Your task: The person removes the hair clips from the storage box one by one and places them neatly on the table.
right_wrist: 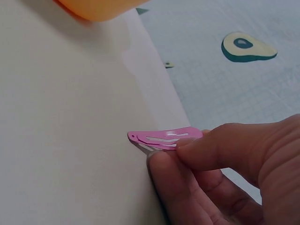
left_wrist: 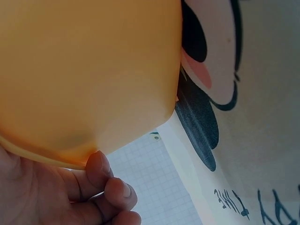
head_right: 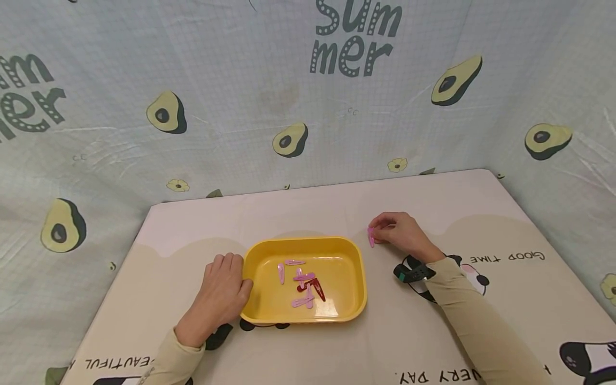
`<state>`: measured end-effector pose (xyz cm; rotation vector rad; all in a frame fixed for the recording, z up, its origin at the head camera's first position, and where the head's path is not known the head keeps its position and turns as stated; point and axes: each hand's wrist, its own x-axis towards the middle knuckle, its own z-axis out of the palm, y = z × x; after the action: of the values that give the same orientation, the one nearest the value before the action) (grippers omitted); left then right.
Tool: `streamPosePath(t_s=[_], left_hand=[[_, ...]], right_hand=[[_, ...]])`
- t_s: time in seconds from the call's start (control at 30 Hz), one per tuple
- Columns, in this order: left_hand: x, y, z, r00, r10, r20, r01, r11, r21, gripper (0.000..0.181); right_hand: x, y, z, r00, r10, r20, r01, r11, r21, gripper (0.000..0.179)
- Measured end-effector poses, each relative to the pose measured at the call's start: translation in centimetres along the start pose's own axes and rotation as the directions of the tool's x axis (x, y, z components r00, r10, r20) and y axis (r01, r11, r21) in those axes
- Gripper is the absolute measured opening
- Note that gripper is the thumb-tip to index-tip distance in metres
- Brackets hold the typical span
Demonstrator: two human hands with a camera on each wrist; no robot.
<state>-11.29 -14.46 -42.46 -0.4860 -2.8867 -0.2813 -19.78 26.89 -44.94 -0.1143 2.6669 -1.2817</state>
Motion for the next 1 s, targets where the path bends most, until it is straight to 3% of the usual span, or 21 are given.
streamPosePath(t_s=[0.37,0.6,1.0], left_hand=[[0.1,0.0,-0.1,1.000,-0.004,0.013,0.004,1.000,-0.007,0.012],[0.0,0.0,-0.1,1.000,0.001,0.003,-0.001,1.000,-0.007,0.013],[0.0,-0.1,0.0,1.000,-0.005,0.000,0.005,1.000,-0.004,0.013]], right_hand=[[0.4,-0.6,-0.5,0.999,0.016,0.032,-0.015,0.999,-0.040,0.022],[0.5,-1.0,-0.6,0.996,0.065,0.054,-0.064,0.998,-0.026,0.027],[0.6,-1.3,-0.3,0.993,0.106,0.050,-0.104,0.994,-0.042,0.034]])
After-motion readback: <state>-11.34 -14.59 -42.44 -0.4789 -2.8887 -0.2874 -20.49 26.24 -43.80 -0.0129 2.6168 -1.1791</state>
